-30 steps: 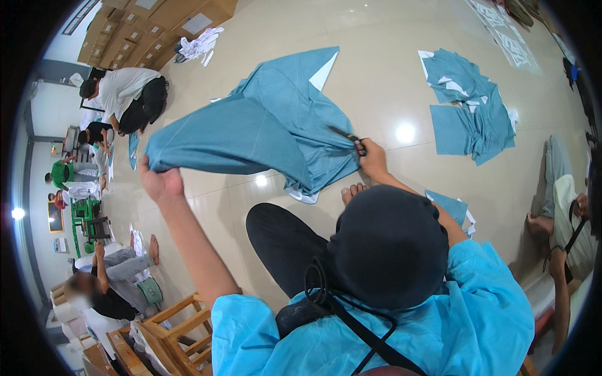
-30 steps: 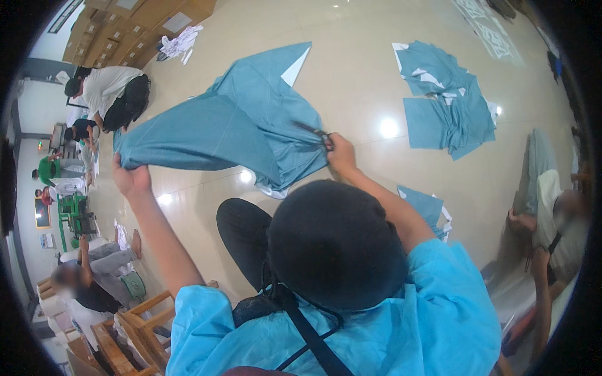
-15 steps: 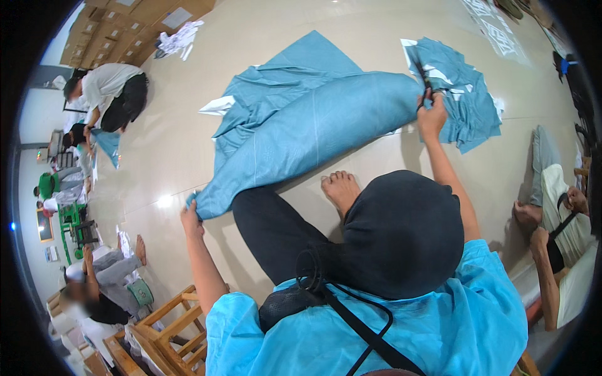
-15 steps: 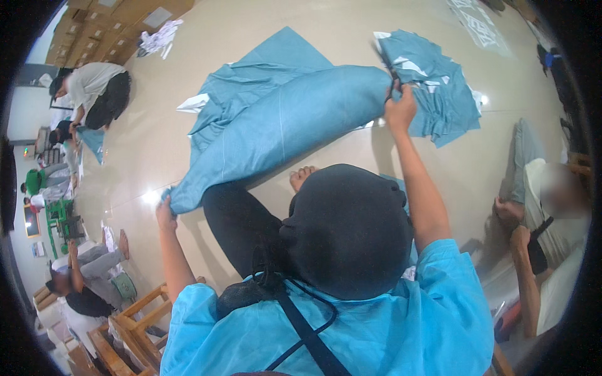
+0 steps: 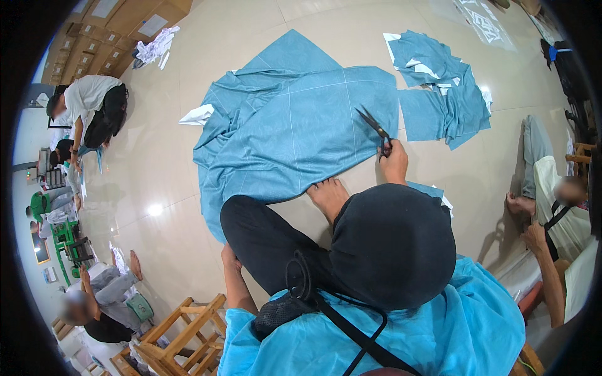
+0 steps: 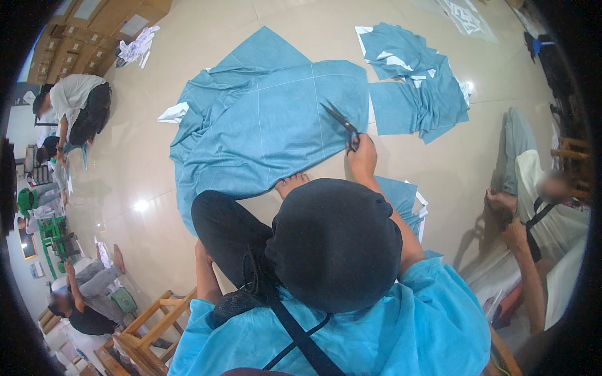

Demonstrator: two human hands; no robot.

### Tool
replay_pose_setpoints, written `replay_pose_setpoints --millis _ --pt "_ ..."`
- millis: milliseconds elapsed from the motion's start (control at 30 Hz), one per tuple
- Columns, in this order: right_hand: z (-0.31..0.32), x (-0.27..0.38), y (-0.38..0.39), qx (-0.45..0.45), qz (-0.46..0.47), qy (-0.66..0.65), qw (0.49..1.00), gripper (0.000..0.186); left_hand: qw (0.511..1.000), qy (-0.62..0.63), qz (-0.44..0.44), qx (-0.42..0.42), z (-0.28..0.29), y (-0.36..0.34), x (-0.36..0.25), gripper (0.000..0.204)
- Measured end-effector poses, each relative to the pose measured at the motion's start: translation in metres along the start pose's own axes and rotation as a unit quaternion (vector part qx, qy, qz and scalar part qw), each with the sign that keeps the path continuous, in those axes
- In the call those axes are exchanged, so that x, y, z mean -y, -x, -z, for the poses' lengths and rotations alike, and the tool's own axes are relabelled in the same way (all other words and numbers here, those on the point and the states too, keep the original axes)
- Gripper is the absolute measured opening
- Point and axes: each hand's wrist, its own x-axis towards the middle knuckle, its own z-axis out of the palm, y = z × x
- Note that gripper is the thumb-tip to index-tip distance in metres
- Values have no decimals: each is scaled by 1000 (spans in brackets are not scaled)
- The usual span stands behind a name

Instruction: The person cuts a large piece of light blue patterned fabric using shears while sitting on the floor. They follow marked lines, periodically lifting and repositioning the fabric to continue cutting along the pattern.

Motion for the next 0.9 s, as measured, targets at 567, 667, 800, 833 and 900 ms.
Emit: replay_pose_setpoints --millis 567,667,800,833,900 --pt "-21 169 -222 -7 60 -148 987 46 937 -38 -286 -197 -34 -38 -291 37" --pt "-38 132 -182 -17 134 -19 991 59 965 -82 -197 -152 -22 -43 -248 36" --pt "-38 83 -110 2 73 58 996 57 970 -80 -165 -157 -18 -45 -175 34" --pt "-38 72 -99 -9 100 70 993 53 971 -93 -154 -156 -16 -45 -160 34" --pt "-42 58 -86 -19 114 104 988 45 972 -184 -84 -117 -13 -45 -136 34"
